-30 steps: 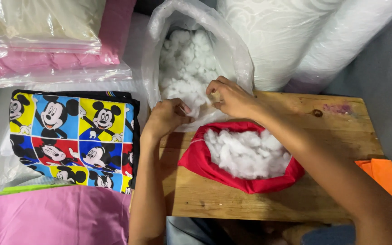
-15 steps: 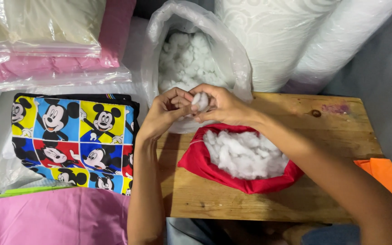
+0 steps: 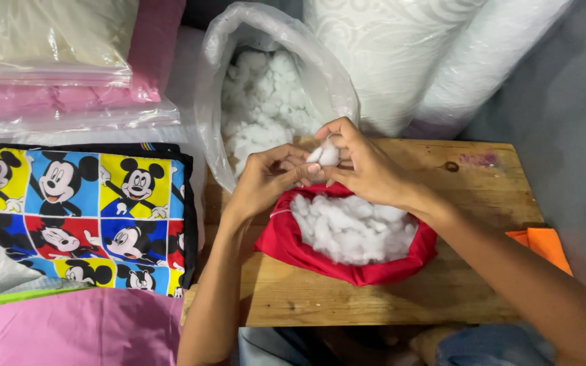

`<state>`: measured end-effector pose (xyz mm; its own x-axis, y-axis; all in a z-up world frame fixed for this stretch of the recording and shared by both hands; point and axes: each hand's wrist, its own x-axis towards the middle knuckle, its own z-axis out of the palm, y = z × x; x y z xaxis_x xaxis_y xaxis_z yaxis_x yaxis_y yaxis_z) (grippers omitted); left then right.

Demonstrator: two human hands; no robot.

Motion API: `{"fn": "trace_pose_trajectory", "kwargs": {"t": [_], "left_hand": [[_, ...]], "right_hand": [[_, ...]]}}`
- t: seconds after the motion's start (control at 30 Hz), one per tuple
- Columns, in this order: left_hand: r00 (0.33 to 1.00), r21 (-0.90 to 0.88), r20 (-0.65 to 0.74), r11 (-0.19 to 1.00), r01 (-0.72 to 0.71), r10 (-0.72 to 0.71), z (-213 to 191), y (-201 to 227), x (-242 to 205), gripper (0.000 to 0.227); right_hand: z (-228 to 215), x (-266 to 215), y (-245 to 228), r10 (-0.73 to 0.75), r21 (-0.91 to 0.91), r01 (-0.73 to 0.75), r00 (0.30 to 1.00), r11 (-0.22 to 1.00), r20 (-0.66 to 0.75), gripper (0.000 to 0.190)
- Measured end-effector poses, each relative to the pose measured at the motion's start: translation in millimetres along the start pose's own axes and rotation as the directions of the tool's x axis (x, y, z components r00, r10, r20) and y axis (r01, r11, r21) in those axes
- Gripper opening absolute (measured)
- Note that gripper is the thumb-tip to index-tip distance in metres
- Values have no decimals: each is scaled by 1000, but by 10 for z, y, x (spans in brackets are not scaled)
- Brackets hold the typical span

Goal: Stuffing a red fabric pouch with white fiberfill material from a large storage bag.

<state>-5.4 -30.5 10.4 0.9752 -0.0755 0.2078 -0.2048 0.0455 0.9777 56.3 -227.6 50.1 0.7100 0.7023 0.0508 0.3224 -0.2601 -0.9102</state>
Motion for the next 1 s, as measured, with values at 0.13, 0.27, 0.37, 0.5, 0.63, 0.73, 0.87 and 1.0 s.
{"fn": "trace_pose_trajectory", "kwargs": {"t": [0.13, 0.27, 0.37, 0.5, 0.63, 0.73, 0.87, 1.0], "left_hand": [[999, 45, -7, 998, -40, 40, 52, 50, 15, 13], [990, -59, -110, 994, -90, 83, -6, -142, 53, 10], [995, -80, -42, 993, -90, 87, -104, -122, -4, 9], [913, 109, 405, 994, -9, -36, -175, 214, -132, 10], [837, 328, 506, 944, 37, -209, -190, 185, -105, 23], [798, 441, 502, 892, 97, -335, -154, 196, -92, 37], [907, 354, 367, 933, 68, -205, -120, 131, -45, 41], [972, 65, 235, 998, 8, -23, 1, 43, -35, 72]], "right_hand": [[-166, -88, 50, 38, -57, -39, 999, 998, -17, 41], [-362, -156, -70, 74, -163, -77, 997, 984, -21, 24], [-473, -302, -372, 220, -227, -216, 975, 950, -8, 23], [-659, -371, -365, 348, -150, -341, 937, 928, 17, 21], [-644, -388, -513, 311, 4, -312, 949, 950, 46, 28], [-647, -403, -419, 212, 50, -217, 974, 975, 78, 25], [-616, -396, -410, 157, 96, -171, 978, 981, 138, 20], [-532, -373, -312, 149, 139, -166, 981, 976, 129, 21]]}}
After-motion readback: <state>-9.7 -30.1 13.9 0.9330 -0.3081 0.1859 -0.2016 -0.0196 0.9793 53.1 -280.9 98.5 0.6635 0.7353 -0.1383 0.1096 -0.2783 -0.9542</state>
